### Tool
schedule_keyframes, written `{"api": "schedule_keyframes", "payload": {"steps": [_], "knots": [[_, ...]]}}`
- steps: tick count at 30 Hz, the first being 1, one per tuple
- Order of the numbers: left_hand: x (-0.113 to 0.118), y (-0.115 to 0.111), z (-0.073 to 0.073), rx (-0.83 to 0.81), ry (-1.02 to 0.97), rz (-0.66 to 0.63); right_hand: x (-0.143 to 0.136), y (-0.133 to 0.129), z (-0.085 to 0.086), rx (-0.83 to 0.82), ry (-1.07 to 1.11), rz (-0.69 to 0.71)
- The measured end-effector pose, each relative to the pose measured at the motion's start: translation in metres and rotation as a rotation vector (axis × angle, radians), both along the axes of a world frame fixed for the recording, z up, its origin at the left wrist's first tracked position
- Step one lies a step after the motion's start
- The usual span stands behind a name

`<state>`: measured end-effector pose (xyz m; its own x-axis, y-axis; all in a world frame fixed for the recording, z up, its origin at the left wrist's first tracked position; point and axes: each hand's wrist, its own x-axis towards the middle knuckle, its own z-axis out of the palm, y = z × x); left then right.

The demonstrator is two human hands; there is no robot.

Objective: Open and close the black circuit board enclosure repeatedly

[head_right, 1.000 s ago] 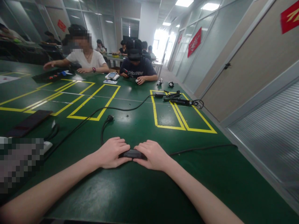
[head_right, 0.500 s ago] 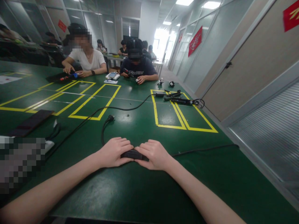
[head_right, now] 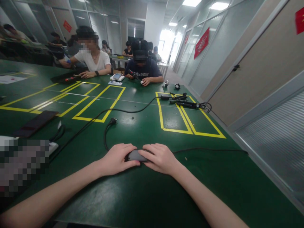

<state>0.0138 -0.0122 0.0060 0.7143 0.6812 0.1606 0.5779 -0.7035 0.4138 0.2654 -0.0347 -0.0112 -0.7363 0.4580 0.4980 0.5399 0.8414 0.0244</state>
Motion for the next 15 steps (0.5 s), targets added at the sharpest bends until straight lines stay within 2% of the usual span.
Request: {"api": "schedule_keyframes", "payload": {"steps": [3,5,7,9,11,15], "knots": [[-0.0012,0.0005,-0.0034,0.120,0.037,-0.052,-0.0024,-0.0006,0.0004,-0.147,0.058,-0.043],[-0.0021,0.0021,-0.0042,0.180,0.060,-0.082,-0.0048,-0.0018,0.0024,-0.303,0.122,-0.079],[-0.0025,0.0038,-0.0038,0.222,0.070,-0.101,-0.0068,-0.0028,0.0043,-0.465,0.171,-0.129],[-0.0022,0.0045,-0.0028,0.236,0.073,-0.101,-0.0078,-0.0035,0.0049,-0.556,0.200,-0.161],[-0.0014,0.0041,-0.0016,0.220,0.075,-0.078,-0.0081,-0.0039,0.0040,-0.559,0.211,-0.149],[-0.0002,0.0016,-0.0001,0.134,0.091,-0.038,-0.0087,-0.0045,0.0018,-0.453,0.189,-0.102]]}}
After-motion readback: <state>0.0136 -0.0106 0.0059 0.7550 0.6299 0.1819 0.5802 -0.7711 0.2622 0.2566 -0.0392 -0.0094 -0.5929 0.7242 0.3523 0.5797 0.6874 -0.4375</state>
